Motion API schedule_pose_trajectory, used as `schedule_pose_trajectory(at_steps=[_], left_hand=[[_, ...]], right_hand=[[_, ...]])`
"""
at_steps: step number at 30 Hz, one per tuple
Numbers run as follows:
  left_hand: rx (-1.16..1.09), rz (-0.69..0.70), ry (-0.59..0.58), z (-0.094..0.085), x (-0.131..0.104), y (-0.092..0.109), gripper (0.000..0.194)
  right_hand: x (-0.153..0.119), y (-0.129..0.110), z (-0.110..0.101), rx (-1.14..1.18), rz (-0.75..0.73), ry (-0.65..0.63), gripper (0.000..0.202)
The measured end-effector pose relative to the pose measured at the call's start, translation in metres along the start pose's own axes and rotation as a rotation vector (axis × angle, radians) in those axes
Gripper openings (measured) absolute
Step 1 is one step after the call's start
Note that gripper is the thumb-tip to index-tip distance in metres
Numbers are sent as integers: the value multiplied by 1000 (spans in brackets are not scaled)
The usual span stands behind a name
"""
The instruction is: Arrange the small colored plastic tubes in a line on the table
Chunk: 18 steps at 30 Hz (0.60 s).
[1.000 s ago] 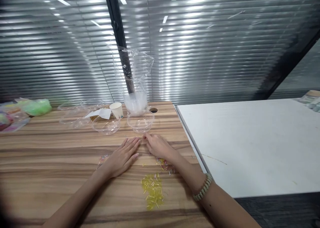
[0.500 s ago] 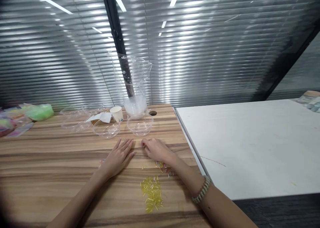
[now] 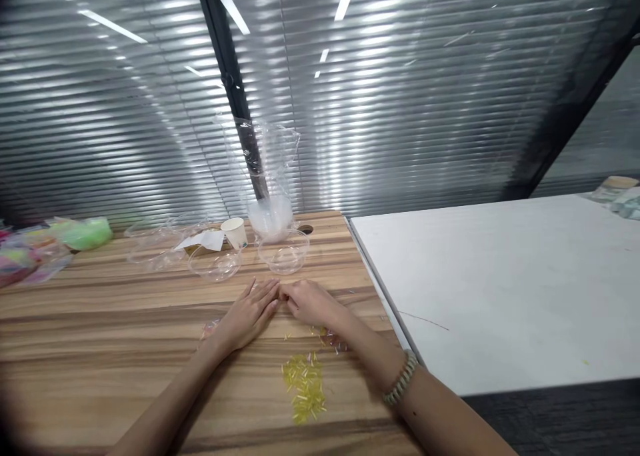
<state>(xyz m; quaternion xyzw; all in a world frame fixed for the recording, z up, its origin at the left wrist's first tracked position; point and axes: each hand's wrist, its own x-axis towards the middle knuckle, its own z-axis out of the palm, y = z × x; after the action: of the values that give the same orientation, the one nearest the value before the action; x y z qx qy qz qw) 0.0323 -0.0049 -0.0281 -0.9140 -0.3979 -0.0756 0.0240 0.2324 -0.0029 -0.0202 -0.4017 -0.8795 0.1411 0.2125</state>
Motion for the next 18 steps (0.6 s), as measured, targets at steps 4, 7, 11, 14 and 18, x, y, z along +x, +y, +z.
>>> schedule_pose_trajectory(at_steps=[4, 7, 11, 14, 18], left_hand=[[-41, 26, -7, -2, 0, 2, 45], [-65, 37, -30, -1, -1, 3, 44], [-71, 46, -12, -2, -3, 7, 45], [-65, 52, -14, -5, -5, 15, 46], [-36, 48, -42, -5, -9, 25, 54]], right_hand=[[0, 1, 1, 6, 18, -8, 19], [0, 3, 3, 4, 8, 2, 19], [1, 3, 3, -2, -3, 6, 20], [0, 3, 1, 8, -1, 0, 19], [0, 2, -4, -14, 31, 6, 22]])
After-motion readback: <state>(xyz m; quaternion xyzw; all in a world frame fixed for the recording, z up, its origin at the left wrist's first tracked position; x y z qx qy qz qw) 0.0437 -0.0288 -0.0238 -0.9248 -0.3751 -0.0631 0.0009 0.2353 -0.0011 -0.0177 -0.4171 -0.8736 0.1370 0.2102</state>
